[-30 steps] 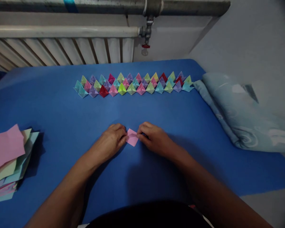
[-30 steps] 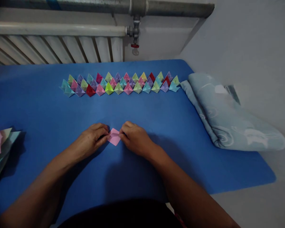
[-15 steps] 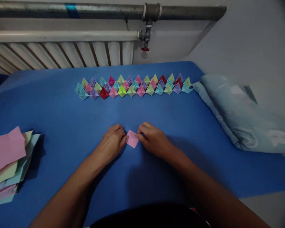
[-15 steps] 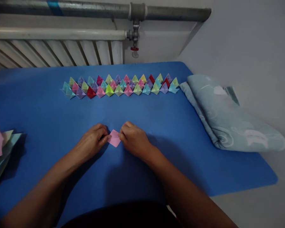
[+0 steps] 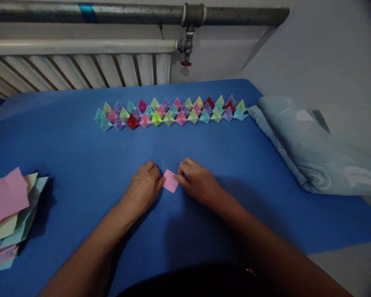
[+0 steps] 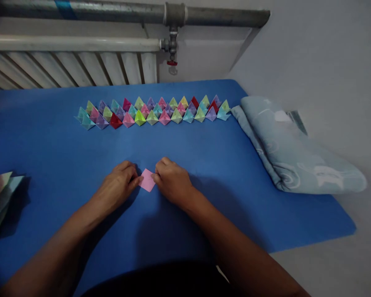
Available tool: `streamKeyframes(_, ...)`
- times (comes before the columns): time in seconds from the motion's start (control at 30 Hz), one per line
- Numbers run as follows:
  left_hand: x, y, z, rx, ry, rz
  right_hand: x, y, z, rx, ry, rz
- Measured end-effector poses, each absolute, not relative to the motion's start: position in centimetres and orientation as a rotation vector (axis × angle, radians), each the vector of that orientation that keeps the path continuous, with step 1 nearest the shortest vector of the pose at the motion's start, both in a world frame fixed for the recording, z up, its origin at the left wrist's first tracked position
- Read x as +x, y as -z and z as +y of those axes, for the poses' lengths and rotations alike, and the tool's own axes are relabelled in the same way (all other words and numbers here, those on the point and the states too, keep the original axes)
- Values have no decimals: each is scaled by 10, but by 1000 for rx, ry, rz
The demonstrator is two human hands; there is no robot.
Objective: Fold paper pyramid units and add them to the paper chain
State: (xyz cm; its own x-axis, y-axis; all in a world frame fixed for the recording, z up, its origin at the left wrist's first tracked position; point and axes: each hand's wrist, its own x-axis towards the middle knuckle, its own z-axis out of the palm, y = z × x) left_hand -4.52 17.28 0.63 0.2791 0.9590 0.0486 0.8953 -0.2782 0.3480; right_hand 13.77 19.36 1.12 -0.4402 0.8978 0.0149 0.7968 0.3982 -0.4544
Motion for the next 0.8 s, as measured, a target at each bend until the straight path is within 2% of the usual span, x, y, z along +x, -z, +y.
streamKeyframes(0.27,-34,0,164,2639,-477,1556,146,-5,200,-1507,-460,-2383)
streamKeyframes(0.57,-31,9,131,2806,-279,1619,154,-2,203,-1429,-511,-2398)
streamKeyframes(0.8,-40,5,112,2756,-266,1713,160,-6,207,-1407,-620,-2447)
